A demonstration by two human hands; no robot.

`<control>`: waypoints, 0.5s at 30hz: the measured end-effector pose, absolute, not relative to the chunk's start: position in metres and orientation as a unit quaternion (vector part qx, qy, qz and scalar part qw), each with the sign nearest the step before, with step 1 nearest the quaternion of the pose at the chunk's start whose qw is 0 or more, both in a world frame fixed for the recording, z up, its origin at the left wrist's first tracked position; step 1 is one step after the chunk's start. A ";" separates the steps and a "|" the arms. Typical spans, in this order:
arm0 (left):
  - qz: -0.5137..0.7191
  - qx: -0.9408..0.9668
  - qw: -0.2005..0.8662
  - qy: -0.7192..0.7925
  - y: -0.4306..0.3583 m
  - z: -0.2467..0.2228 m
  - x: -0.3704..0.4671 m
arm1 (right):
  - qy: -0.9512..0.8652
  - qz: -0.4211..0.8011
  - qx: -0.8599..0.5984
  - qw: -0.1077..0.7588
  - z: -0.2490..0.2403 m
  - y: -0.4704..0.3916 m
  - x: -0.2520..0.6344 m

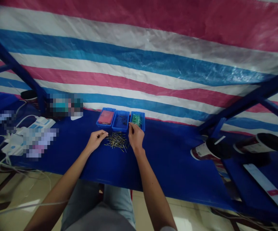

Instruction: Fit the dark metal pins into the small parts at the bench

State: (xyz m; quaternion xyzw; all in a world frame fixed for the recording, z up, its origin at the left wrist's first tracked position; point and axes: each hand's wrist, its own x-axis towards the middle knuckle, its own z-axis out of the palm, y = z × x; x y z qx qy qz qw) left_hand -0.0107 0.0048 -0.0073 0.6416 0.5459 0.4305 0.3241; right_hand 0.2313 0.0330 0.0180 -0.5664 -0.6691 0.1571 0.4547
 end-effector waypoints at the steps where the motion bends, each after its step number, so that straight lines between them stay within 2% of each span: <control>1: 0.428 0.644 0.325 0.544 0.005 -0.007 -0.011 | -0.667 0.154 -0.564 0.462 0.015 0.028 0.236; 4: 0.424 0.651 0.326 0.539 0.005 -0.007 -0.011 | -0.700 0.163 -0.542 0.435 0.004 0.015 0.246; 11: 0.402 0.680 0.316 0.525 0.006 -0.010 -0.011 | -0.757 0.140 -0.563 0.300 -0.008 0.013 0.250; 15: 0.397 0.688 0.306 0.525 0.005 -0.008 -0.010 | -0.753 0.135 -0.577 0.285 -0.007 0.013 0.253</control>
